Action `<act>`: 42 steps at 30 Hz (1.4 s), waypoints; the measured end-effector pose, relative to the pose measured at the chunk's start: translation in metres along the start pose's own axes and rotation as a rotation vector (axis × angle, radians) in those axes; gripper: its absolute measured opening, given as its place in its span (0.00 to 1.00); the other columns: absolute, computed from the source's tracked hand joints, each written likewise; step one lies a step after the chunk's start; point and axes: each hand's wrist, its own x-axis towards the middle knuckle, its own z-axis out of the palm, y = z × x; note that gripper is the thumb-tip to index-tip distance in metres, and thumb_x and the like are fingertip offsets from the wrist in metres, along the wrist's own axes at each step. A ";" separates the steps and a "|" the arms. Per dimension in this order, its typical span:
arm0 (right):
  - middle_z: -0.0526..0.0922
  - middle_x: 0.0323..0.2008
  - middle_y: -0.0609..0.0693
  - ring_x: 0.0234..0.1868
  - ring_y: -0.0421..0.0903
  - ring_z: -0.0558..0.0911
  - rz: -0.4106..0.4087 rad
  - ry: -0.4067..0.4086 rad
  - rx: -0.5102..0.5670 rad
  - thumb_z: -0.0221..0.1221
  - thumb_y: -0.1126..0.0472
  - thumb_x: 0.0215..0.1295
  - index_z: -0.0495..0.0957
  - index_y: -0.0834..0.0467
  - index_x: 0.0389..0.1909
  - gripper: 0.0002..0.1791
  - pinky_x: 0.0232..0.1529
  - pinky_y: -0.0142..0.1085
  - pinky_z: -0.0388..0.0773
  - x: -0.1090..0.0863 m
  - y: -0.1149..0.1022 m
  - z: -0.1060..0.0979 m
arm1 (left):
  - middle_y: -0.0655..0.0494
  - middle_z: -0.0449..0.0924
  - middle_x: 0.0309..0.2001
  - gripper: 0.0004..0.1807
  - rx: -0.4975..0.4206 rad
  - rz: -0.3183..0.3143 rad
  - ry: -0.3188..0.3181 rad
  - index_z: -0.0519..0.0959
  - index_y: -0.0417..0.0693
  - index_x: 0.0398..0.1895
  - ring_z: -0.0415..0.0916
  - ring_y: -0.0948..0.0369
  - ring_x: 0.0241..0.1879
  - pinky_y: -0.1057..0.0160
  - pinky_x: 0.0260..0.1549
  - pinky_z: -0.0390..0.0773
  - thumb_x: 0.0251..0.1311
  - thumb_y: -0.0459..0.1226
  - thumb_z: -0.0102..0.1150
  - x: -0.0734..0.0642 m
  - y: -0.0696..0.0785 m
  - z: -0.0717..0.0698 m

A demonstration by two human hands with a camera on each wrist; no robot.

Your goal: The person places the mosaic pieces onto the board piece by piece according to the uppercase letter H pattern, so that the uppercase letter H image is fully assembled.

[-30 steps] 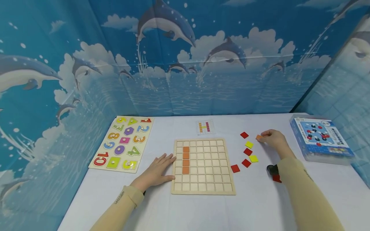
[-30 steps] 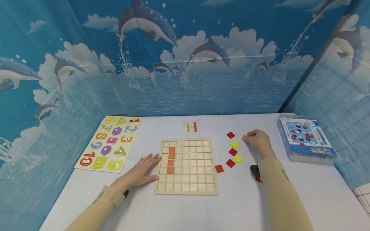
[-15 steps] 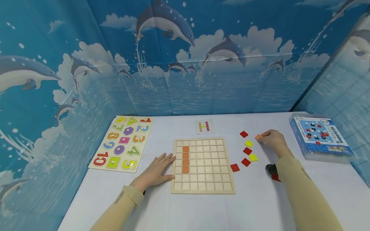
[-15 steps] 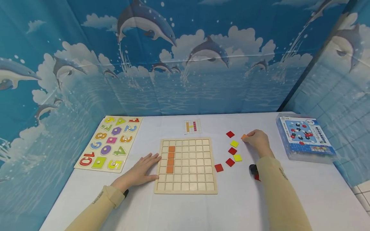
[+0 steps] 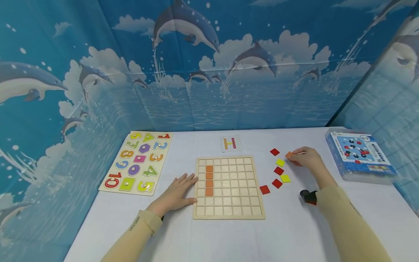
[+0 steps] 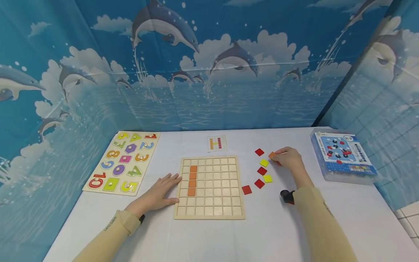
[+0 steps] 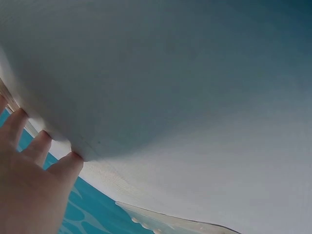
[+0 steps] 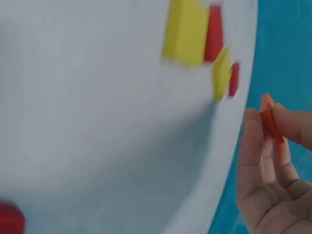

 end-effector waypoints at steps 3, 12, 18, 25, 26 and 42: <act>0.77 0.48 0.62 0.39 0.49 0.81 -0.025 -0.021 0.022 0.62 0.53 0.67 0.70 0.64 0.57 0.26 0.44 0.35 0.82 -0.012 -0.011 0.014 | 0.50 0.53 0.78 0.43 -0.002 -0.001 0.001 0.59 0.51 0.76 0.45 0.45 0.78 0.38 0.75 0.46 0.61 0.53 0.63 0.000 0.000 -0.001; 0.82 0.39 0.57 0.35 0.48 0.83 -0.274 -0.172 0.007 0.62 0.58 0.65 0.74 0.65 0.50 0.19 0.40 0.38 0.83 -0.065 -0.036 0.075 | 0.50 0.54 0.78 0.43 0.003 -0.011 -0.001 0.59 0.50 0.76 0.45 0.45 0.78 0.39 0.76 0.46 0.61 0.53 0.63 0.000 0.001 -0.003; 0.82 0.33 0.54 0.32 0.46 0.82 -0.325 -0.232 0.057 0.65 0.60 0.62 0.76 0.63 0.46 0.15 0.37 0.35 0.84 -0.083 -0.043 0.114 | 0.50 0.54 0.78 0.43 0.017 -0.004 0.005 0.59 0.50 0.76 0.45 0.45 0.78 0.38 0.75 0.46 0.61 0.53 0.63 0.000 0.000 -0.003; 0.81 0.30 0.51 0.29 0.43 0.81 -0.389 -0.267 0.079 0.67 0.62 0.59 0.79 0.61 0.41 0.11 0.34 0.34 0.82 -0.105 -0.054 0.152 | 0.51 0.54 0.78 0.43 0.015 -0.006 0.002 0.59 0.52 0.76 0.45 0.46 0.78 0.39 0.76 0.45 0.61 0.54 0.63 0.002 0.000 -0.004; 0.81 0.29 0.51 0.29 0.43 0.82 -0.402 -0.275 0.083 0.67 0.63 0.59 0.79 0.61 0.40 0.11 0.34 0.33 0.82 -0.109 -0.055 0.157 | 0.52 0.54 0.78 0.43 0.016 -0.006 0.002 0.59 0.52 0.76 0.45 0.46 0.78 0.39 0.76 0.46 0.61 0.54 0.63 0.003 0.000 -0.004; 0.79 0.23 0.46 0.22 0.40 0.78 -0.540 -0.359 -0.049 0.68 0.64 0.57 0.80 0.58 0.32 0.06 0.24 0.29 0.74 -0.130 -0.065 0.203 | 0.51 0.53 0.78 0.42 -0.003 -0.010 -0.007 0.59 0.51 0.76 0.44 0.46 0.78 0.39 0.76 0.46 0.62 0.53 0.63 0.002 0.000 -0.001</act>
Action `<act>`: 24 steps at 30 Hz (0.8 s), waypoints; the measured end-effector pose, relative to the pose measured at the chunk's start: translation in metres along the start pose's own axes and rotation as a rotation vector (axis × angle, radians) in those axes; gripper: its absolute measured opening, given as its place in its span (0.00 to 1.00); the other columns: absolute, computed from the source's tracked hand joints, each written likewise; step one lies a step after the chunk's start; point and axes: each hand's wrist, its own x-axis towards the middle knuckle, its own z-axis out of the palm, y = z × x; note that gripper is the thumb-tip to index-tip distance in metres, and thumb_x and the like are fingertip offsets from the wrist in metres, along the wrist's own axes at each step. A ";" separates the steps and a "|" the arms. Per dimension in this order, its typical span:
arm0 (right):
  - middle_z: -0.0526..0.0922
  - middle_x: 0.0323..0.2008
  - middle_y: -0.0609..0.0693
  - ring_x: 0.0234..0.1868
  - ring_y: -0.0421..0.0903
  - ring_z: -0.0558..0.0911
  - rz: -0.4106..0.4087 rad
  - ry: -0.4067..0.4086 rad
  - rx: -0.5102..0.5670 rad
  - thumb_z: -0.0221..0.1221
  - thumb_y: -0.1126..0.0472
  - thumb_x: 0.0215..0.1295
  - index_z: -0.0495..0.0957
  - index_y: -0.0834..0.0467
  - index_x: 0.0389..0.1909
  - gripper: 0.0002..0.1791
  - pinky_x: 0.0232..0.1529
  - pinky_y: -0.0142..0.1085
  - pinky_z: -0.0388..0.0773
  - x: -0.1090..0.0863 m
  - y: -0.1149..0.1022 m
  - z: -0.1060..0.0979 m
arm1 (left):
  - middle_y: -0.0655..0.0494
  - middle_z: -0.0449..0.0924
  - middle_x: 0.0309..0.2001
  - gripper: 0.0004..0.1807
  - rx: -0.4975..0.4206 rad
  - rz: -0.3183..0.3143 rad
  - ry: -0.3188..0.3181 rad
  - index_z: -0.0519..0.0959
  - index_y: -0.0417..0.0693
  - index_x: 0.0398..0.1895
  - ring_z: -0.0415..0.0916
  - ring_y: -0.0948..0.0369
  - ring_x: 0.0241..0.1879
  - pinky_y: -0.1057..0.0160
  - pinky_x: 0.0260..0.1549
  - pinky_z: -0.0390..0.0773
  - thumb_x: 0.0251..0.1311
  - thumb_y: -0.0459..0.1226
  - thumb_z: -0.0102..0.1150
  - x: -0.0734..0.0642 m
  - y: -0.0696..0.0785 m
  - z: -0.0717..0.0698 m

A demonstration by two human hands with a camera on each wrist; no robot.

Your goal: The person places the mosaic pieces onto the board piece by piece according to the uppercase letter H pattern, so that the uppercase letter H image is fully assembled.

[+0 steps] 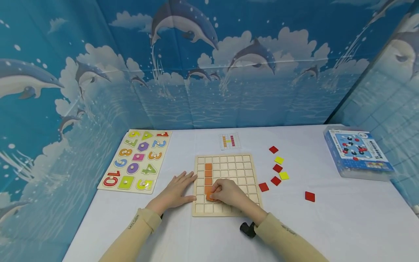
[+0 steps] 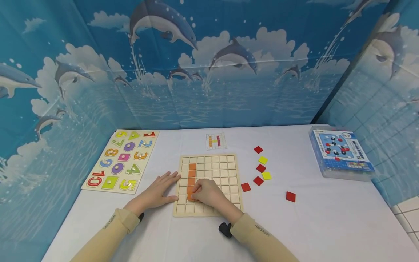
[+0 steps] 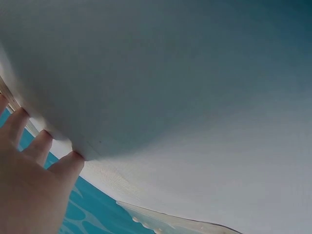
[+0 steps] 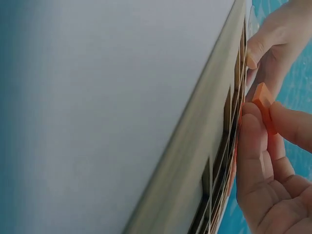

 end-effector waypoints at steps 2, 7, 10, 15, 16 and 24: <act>0.78 0.22 0.46 0.22 0.39 0.76 -0.005 -0.001 -0.027 0.68 0.63 0.57 0.80 0.58 0.31 0.06 0.23 0.28 0.71 0.001 0.000 0.002 | 0.51 0.53 0.78 0.42 -0.006 0.003 0.005 0.59 0.51 0.76 0.45 0.46 0.78 0.39 0.75 0.46 0.61 0.53 0.63 0.000 0.000 0.000; 0.77 0.21 0.46 0.22 0.39 0.74 -0.004 -0.006 -0.047 0.69 0.63 0.56 0.80 0.57 0.29 0.06 0.23 0.28 0.69 0.003 -0.002 0.006 | 0.51 0.54 0.78 0.42 -0.008 0.001 0.002 0.59 0.51 0.76 0.45 0.46 0.78 0.39 0.76 0.46 0.62 0.53 0.63 0.000 0.001 0.000; 0.77 0.21 0.45 0.22 0.39 0.73 -0.013 -0.009 -0.059 0.69 0.64 0.56 0.80 0.57 0.28 0.06 0.23 0.28 0.69 0.004 -0.003 0.007 | 0.51 0.53 0.78 0.42 -0.006 -0.002 -0.003 0.59 0.52 0.76 0.44 0.46 0.78 0.39 0.76 0.46 0.62 0.53 0.63 0.000 0.001 -0.001; 0.77 0.21 0.45 0.22 0.39 0.72 -0.039 -0.010 -0.101 0.68 0.64 0.57 0.79 0.56 0.26 0.06 0.22 0.29 0.68 0.003 -0.003 0.010 | 0.50 0.54 0.78 0.42 -0.008 0.002 0.001 0.59 0.51 0.76 0.45 0.46 0.78 0.39 0.76 0.46 0.61 0.52 0.63 -0.001 0.001 -0.001; 0.77 0.21 0.44 0.22 0.40 0.72 -0.040 -0.009 -0.110 0.68 0.64 0.57 0.79 0.56 0.26 0.06 0.22 0.29 0.68 0.003 -0.003 0.011 | 0.50 0.54 0.77 0.42 -0.008 0.003 0.003 0.59 0.51 0.76 0.45 0.45 0.78 0.39 0.75 0.46 0.61 0.52 0.63 -0.001 0.001 -0.001; 0.77 0.22 0.45 0.22 0.40 0.72 -0.033 0.007 -0.142 0.68 0.63 0.57 0.80 0.55 0.27 0.06 0.22 0.29 0.68 0.003 -0.004 0.012 | 0.51 0.54 0.78 0.42 -0.009 0.000 -0.001 0.59 0.52 0.76 0.44 0.46 0.78 0.39 0.76 0.46 0.61 0.53 0.63 0.000 0.001 -0.001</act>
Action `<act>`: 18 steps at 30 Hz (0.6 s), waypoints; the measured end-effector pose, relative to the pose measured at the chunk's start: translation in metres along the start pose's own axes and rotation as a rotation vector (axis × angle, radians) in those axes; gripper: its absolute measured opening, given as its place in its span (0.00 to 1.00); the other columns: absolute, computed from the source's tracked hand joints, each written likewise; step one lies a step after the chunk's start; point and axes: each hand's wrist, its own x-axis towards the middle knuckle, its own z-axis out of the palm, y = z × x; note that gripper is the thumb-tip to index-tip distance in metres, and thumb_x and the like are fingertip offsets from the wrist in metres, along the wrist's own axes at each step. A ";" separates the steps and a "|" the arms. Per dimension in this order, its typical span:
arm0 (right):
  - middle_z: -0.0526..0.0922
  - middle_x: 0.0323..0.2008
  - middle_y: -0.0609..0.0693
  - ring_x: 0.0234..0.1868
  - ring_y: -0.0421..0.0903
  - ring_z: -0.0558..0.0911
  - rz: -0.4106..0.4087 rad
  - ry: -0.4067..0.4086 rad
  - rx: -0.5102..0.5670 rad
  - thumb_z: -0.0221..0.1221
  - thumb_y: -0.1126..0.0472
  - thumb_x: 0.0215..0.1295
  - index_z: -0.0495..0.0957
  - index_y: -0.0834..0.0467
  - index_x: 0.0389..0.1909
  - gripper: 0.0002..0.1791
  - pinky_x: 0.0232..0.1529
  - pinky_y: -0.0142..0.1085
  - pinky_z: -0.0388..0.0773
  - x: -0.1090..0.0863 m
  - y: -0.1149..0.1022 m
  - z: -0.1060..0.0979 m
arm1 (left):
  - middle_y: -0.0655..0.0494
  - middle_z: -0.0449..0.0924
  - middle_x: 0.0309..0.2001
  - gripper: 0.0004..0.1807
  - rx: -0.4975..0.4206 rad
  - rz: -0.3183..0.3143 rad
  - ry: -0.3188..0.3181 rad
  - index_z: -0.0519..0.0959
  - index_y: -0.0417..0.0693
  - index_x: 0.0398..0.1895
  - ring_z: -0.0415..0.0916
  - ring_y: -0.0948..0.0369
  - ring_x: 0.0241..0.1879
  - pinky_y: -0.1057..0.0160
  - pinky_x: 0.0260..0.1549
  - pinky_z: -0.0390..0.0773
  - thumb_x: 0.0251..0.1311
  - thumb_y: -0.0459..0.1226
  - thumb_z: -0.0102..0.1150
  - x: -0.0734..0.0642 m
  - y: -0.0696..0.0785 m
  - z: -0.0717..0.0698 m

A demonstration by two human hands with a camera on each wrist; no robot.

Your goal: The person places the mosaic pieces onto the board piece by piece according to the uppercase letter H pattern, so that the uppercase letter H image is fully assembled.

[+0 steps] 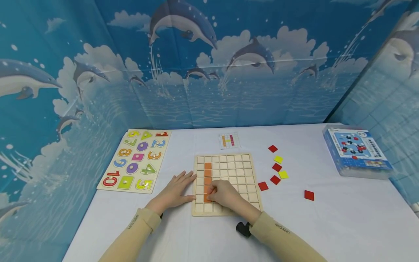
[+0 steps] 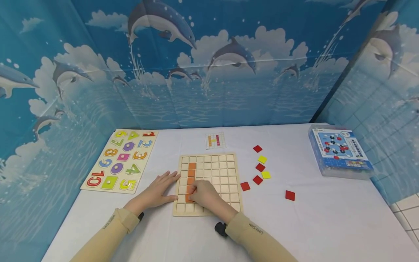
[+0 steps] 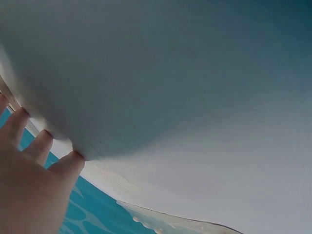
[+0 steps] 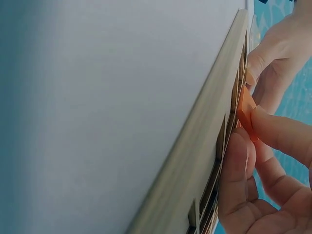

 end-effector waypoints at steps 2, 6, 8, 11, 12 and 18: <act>0.77 0.22 0.45 0.23 0.40 0.72 0.002 0.002 -0.002 0.68 0.63 0.57 0.80 0.55 0.27 0.06 0.23 0.29 0.68 0.000 0.000 0.000 | 0.50 0.54 0.78 0.42 -0.003 0.000 0.001 0.59 0.51 0.76 0.44 0.46 0.78 0.39 0.76 0.46 0.61 0.52 0.63 0.000 0.000 0.000; 0.77 0.22 0.45 0.23 0.40 0.72 -0.004 0.006 -0.017 0.69 0.63 0.58 0.80 0.55 0.27 0.06 0.23 0.29 0.68 0.001 0.001 0.001 | 0.51 0.53 0.78 0.42 0.000 -0.003 -0.001 0.59 0.52 0.76 0.44 0.46 0.78 0.39 0.76 0.45 0.62 0.53 0.63 0.001 -0.001 0.001; 0.77 0.23 0.45 0.23 0.40 0.72 -0.004 0.008 -0.023 0.68 0.63 0.58 0.80 0.55 0.27 0.06 0.23 0.29 0.68 0.001 0.001 0.000 | 0.51 0.53 0.78 0.42 0.006 -0.002 0.001 0.59 0.52 0.76 0.44 0.46 0.78 0.40 0.76 0.45 0.62 0.53 0.63 0.001 -0.001 0.001; 0.77 0.22 0.45 0.23 0.40 0.72 -0.014 0.012 -0.036 0.68 0.63 0.58 0.80 0.55 0.27 0.06 0.23 0.29 0.68 0.002 0.001 0.000 | 0.51 0.53 0.78 0.42 0.014 -0.001 0.004 0.59 0.52 0.76 0.44 0.46 0.78 0.39 0.76 0.46 0.62 0.53 0.63 0.002 -0.002 0.001; 0.77 0.22 0.45 0.23 0.40 0.72 -0.016 0.014 -0.040 0.68 0.64 0.58 0.80 0.55 0.27 0.06 0.22 0.29 0.68 0.001 0.000 0.000 | 0.51 0.53 0.78 0.42 0.015 0.000 0.006 0.59 0.52 0.76 0.45 0.46 0.78 0.39 0.76 0.46 0.62 0.53 0.63 0.002 -0.002 0.001; 0.76 0.21 0.45 0.21 0.39 0.71 -0.019 0.036 -0.056 0.69 0.66 0.56 0.79 0.56 0.25 0.08 0.21 0.27 0.67 0.001 -0.001 0.003 | 0.51 0.54 0.78 0.42 0.008 0.002 0.006 0.59 0.51 0.76 0.45 0.46 0.78 0.39 0.76 0.45 0.61 0.52 0.63 0.000 0.000 0.000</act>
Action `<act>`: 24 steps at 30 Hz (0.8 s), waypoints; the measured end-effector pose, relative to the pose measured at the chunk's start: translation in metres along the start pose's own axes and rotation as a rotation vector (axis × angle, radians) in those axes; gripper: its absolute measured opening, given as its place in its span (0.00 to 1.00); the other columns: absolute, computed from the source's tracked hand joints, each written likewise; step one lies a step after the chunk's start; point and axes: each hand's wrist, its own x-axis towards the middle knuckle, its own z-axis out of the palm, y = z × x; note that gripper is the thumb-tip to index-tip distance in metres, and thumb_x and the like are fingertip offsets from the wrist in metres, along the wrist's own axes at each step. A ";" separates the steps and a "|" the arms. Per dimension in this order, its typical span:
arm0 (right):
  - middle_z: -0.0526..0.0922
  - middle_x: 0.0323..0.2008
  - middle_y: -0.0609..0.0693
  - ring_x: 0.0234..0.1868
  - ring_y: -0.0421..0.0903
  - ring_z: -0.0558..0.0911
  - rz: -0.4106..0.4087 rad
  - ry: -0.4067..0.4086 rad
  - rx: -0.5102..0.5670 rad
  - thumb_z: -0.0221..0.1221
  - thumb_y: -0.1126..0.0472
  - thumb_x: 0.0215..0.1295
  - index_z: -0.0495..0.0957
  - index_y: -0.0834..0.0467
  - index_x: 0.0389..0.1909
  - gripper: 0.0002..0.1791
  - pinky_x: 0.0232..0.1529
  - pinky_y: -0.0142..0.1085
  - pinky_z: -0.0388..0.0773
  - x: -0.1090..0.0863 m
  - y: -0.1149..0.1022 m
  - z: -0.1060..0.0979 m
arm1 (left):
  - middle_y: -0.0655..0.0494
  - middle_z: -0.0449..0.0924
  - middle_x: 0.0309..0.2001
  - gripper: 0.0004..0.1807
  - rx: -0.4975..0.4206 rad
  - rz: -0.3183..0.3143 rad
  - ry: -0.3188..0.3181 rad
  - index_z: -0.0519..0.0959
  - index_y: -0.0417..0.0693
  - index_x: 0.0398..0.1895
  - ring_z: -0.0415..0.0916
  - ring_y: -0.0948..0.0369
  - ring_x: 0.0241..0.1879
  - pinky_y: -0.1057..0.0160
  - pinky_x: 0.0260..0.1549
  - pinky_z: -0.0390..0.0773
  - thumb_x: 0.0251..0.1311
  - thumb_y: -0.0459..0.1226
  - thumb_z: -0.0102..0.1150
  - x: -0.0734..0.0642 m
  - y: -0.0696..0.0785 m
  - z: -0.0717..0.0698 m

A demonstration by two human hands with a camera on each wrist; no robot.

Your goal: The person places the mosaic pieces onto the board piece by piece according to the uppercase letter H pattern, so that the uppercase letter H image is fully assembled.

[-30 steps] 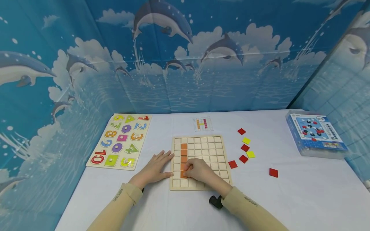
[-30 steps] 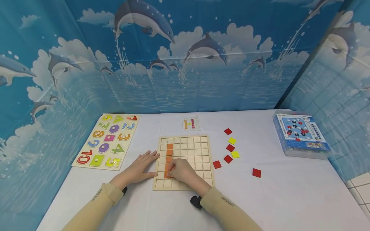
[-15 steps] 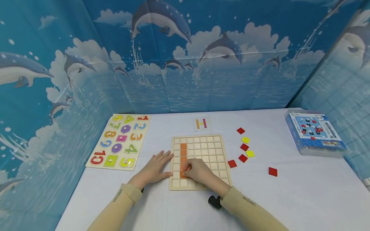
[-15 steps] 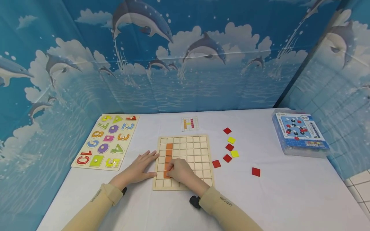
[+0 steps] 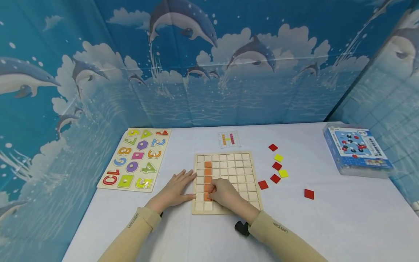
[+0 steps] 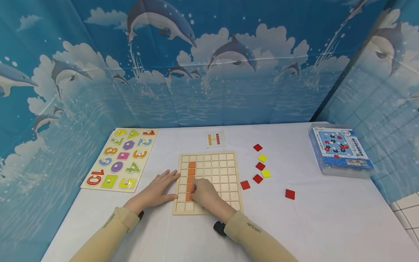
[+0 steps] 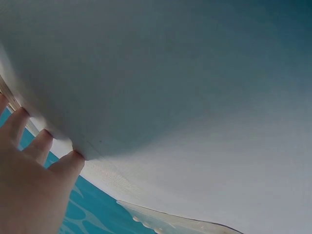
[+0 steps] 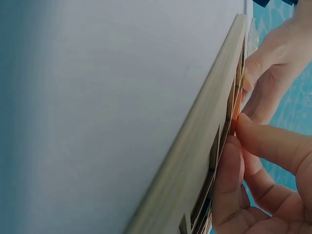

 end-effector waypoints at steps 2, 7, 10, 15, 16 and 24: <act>0.76 0.21 0.45 0.21 0.39 0.72 0.000 0.003 0.005 0.69 0.66 0.56 0.78 0.57 0.25 0.08 0.21 0.27 0.67 0.000 0.001 0.000 | 0.51 0.54 0.78 0.42 -0.001 -0.001 0.000 0.59 0.51 0.76 0.45 0.46 0.78 0.39 0.76 0.46 0.61 0.52 0.64 0.000 0.001 -0.001; 0.77 0.22 0.45 0.23 0.39 0.73 0.016 0.008 0.067 0.69 0.62 0.57 0.80 0.56 0.28 0.06 0.23 0.28 0.69 -0.001 0.006 -0.003 | 0.50 0.54 0.77 0.42 -0.011 -0.005 -0.003 0.59 0.50 0.76 0.45 0.45 0.78 0.38 0.75 0.46 0.61 0.52 0.64 -0.001 0.002 -0.001; 0.78 0.24 0.45 0.23 0.40 0.74 0.051 0.034 0.120 0.68 0.60 0.58 0.80 0.55 0.30 0.05 0.24 0.29 0.71 -0.004 0.010 -0.013 | 0.49 0.54 0.77 0.42 -0.008 -0.002 -0.002 0.60 0.50 0.76 0.45 0.45 0.78 0.37 0.75 0.45 0.61 0.52 0.63 -0.001 0.002 -0.001; 0.80 0.28 0.46 0.28 0.41 0.75 0.100 0.118 0.144 0.66 0.59 0.61 0.82 0.56 0.36 0.05 0.30 0.32 0.73 -0.011 0.023 -0.044 | 0.49 0.54 0.77 0.42 -0.002 -0.002 0.006 0.60 0.50 0.75 0.45 0.45 0.78 0.37 0.75 0.45 0.61 0.52 0.64 -0.001 0.003 -0.001; 0.81 0.29 0.47 0.29 0.41 0.76 0.110 0.132 0.145 0.66 0.59 0.61 0.82 0.56 0.37 0.06 0.31 0.32 0.73 -0.012 0.028 -0.051 | 0.49 0.55 0.77 0.42 -0.002 -0.002 0.007 0.60 0.50 0.75 0.45 0.45 0.78 0.37 0.75 0.45 0.61 0.52 0.64 -0.001 0.002 -0.001; 0.81 0.36 0.52 0.31 0.45 0.78 0.229 0.170 0.138 0.63 0.57 0.64 0.80 0.59 0.45 0.13 0.29 0.33 0.77 -0.028 0.078 -0.098 | 0.49 0.55 0.77 0.42 -0.002 0.011 0.009 0.60 0.49 0.75 0.46 0.45 0.78 0.36 0.74 0.46 0.61 0.52 0.64 -0.001 0.001 0.000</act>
